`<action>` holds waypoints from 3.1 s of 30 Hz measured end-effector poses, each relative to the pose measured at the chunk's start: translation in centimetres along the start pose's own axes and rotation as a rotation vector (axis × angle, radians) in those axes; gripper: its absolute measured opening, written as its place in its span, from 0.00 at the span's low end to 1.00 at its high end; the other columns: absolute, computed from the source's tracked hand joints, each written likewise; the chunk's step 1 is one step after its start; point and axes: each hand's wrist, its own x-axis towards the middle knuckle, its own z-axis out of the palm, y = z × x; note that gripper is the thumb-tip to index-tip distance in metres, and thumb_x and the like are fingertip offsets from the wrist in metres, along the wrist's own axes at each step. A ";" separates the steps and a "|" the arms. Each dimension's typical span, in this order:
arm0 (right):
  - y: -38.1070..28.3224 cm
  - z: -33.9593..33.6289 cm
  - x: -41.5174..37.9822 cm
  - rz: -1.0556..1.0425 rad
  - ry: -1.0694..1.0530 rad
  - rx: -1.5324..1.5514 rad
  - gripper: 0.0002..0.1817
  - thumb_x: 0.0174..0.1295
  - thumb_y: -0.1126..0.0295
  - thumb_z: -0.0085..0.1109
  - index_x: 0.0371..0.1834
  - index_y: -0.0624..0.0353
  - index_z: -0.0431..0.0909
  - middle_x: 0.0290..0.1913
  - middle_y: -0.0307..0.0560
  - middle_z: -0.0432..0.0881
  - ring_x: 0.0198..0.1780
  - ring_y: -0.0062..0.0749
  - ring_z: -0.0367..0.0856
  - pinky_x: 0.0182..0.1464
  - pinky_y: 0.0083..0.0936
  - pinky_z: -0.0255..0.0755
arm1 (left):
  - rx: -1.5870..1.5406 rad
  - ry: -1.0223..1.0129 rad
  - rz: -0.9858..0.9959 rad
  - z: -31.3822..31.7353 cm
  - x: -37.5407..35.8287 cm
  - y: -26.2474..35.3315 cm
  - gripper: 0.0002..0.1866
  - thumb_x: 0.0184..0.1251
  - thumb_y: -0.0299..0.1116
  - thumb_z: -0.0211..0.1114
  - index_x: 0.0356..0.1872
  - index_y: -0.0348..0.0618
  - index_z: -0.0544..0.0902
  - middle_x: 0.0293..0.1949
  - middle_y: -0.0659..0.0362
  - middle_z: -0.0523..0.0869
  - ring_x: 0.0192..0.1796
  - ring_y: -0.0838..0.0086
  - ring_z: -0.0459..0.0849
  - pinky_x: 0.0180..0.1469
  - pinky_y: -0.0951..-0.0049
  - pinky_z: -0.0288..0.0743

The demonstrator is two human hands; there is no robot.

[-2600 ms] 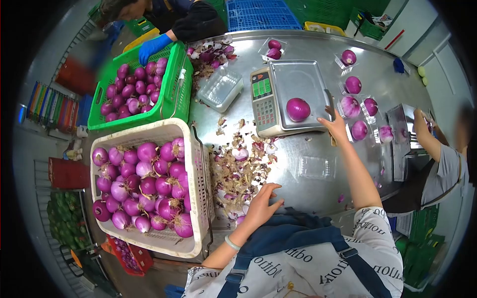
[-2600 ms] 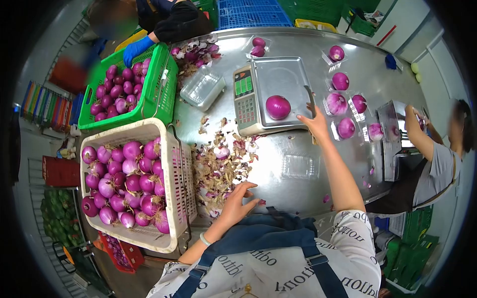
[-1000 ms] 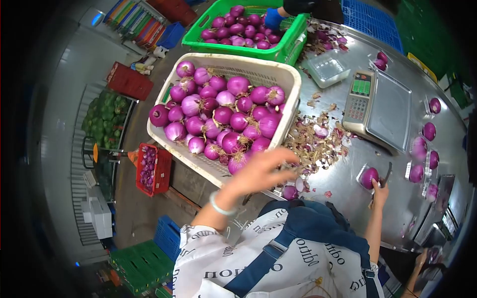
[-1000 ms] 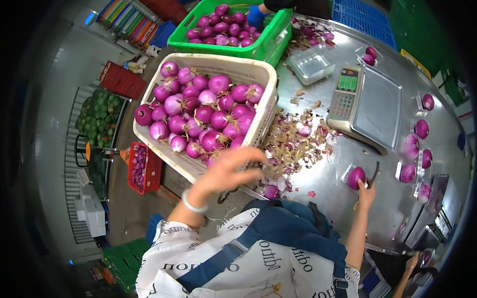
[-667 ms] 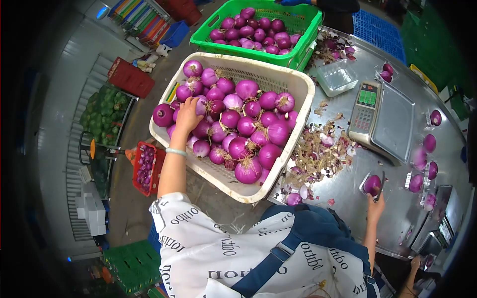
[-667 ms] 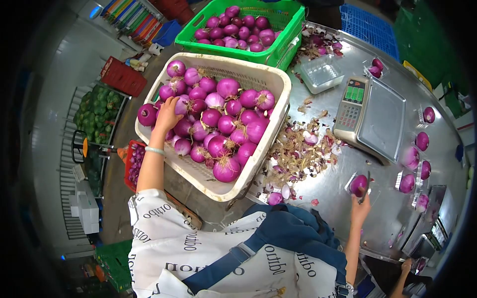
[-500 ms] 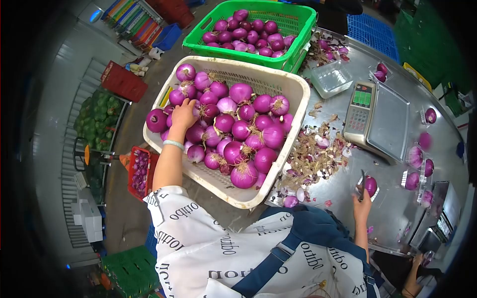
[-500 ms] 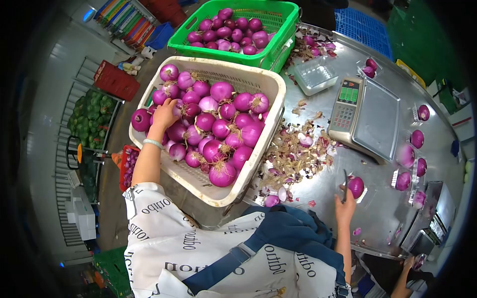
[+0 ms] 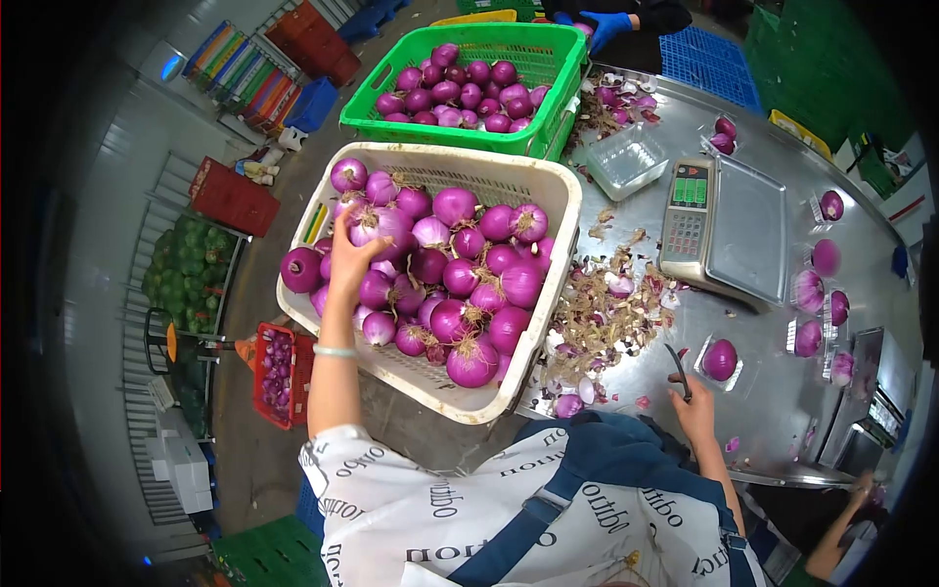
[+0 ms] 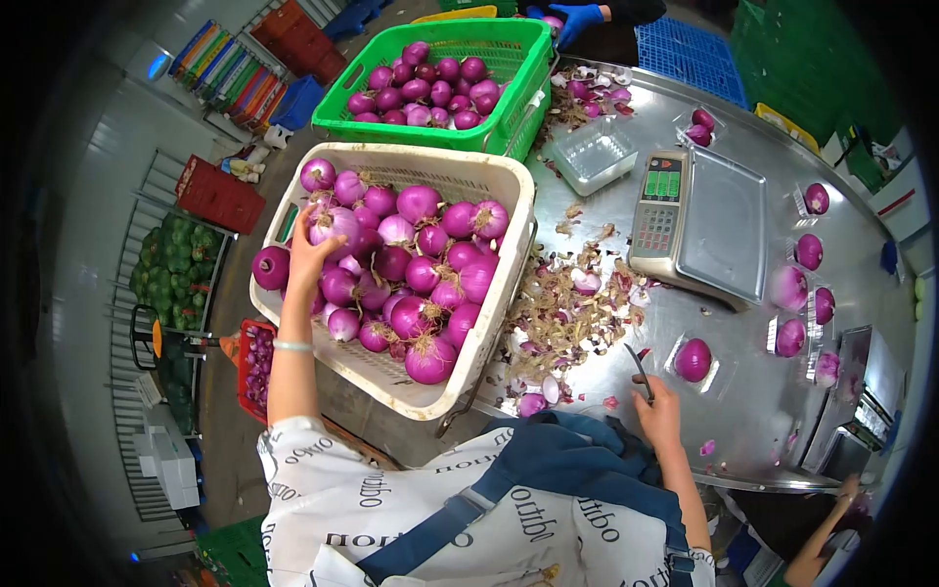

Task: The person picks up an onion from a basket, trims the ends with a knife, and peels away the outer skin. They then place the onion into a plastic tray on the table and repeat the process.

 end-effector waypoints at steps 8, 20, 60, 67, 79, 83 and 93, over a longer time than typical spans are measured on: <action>-8.6 -2.5 1.1 -0.603 0.158 -0.073 0.22 0.51 0.85 0.57 0.52 0.60 0.82 0.50 0.51 0.87 0.44 0.48 0.88 0.42 0.34 0.83 | -1.199 -0.774 -0.656 9.5 -14.9 10.8 0.50 0.52 0.48 0.78 0.74 0.38 0.63 0.65 0.49 0.76 0.66 0.59 0.78 0.71 0.55 0.71; -10.9 -6.2 0.2 -0.846 0.130 -0.533 0.29 0.53 0.69 0.62 0.63 0.44 0.80 0.55 0.36 0.83 0.30 0.25 0.79 0.28 0.25 0.77 | -0.728 -1.120 -0.496 14.8 -21.4 13.4 0.57 0.42 0.35 0.84 0.75 0.35 0.60 0.67 0.51 0.72 0.69 0.66 0.72 0.72 0.65 0.65; -14.1 -1.9 -0.9 -0.469 0.035 0.447 0.23 0.56 0.72 0.75 0.56 0.58 0.81 0.42 0.44 0.85 0.26 0.24 0.77 0.29 0.21 0.73 | -1.431 -0.787 -0.778 18.3 -25.9 13.4 0.58 0.46 0.60 0.81 0.75 0.43 0.62 0.69 0.50 0.72 0.72 0.58 0.72 0.76 0.52 0.63; -12.3 -3.0 0.5 -0.473 0.332 0.295 0.14 0.60 0.79 0.64 0.49 0.58 0.83 0.44 0.47 0.86 0.33 0.30 0.85 0.31 0.26 0.78 | -1.429 -0.882 -0.852 18.5 -26.4 13.3 0.54 0.47 0.50 0.80 0.75 0.43 0.62 0.70 0.50 0.72 0.72 0.57 0.73 0.75 0.56 0.66; -11.8 -2.5 0.2 -0.705 0.276 -0.459 0.29 0.53 0.70 0.61 0.63 0.49 0.79 0.54 0.36 0.82 0.32 0.24 0.82 0.28 0.22 0.78 | -1.493 -0.863 -0.890 19.0 -27.3 12.4 0.53 0.42 0.50 0.83 0.73 0.49 0.67 0.66 0.53 0.76 0.67 0.56 0.77 0.66 0.50 0.75; -11.2 -1.9 0.1 -0.629 0.246 -0.473 0.30 0.51 0.71 0.63 0.63 0.50 0.79 0.54 0.38 0.82 0.34 0.26 0.84 0.28 0.23 0.79 | -1.413 -0.746 -0.829 18.9 -27.7 12.5 0.53 0.41 0.49 0.83 0.72 0.49 0.67 0.67 0.54 0.76 0.68 0.58 0.75 0.67 0.50 0.74; -13.4 -4.0 1.0 -0.165 -0.313 0.436 0.48 0.47 0.55 0.83 0.71 0.58 0.70 0.60 0.49 0.81 0.36 0.26 0.81 0.37 0.22 0.79 | -0.551 -0.323 0.167 19.9 -25.6 12.1 0.54 0.41 0.43 0.86 0.70 0.49 0.61 0.66 0.45 0.69 0.68 0.51 0.72 0.71 0.50 0.66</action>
